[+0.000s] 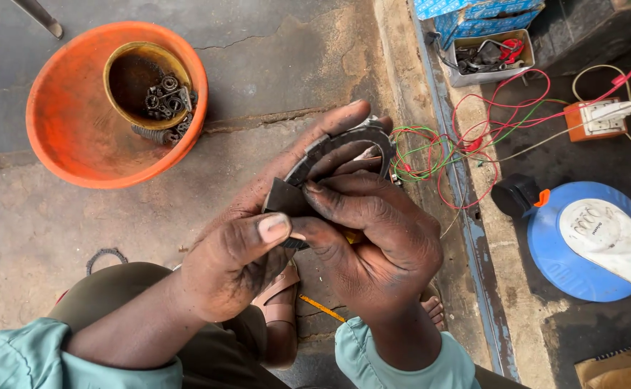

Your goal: Cleaning motorcycle clutch plates by rubbing them with a small piece of abrasive material.

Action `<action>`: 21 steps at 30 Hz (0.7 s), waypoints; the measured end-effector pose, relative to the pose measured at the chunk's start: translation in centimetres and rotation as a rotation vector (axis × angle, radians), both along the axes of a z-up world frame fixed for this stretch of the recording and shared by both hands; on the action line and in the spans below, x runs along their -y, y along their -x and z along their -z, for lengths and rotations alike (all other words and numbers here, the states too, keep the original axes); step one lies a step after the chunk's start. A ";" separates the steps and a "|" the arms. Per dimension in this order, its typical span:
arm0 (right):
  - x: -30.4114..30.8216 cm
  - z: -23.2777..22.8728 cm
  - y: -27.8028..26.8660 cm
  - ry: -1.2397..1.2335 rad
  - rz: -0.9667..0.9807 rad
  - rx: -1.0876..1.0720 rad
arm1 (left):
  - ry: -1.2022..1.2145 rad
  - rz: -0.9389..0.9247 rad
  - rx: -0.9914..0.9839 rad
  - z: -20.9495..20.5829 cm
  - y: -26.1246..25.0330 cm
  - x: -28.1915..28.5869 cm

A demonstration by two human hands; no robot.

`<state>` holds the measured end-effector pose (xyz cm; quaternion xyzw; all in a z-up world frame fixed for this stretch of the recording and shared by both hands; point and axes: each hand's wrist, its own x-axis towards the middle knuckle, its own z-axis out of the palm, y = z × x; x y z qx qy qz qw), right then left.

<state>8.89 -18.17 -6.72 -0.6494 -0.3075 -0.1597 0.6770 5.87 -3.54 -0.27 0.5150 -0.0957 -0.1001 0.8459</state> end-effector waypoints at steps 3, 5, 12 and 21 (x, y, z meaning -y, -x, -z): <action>0.8 -0.6 0.1 0.028 0.012 0.022 | 0.041 0.048 -0.034 -0.4 -0.2 0.4; 1.0 -1.0 0.1 0.019 0.011 0.031 | 0.035 0.069 -0.028 -1.1 -0.3 0.8; 1.0 -1.7 0.3 0.049 -0.049 -0.100 | 0.044 -0.012 0.102 -0.9 0.4 1.0; 0.0 -2.6 0.4 0.244 -0.008 0.036 | 0.247 -0.138 0.002 0.4 1.1 0.1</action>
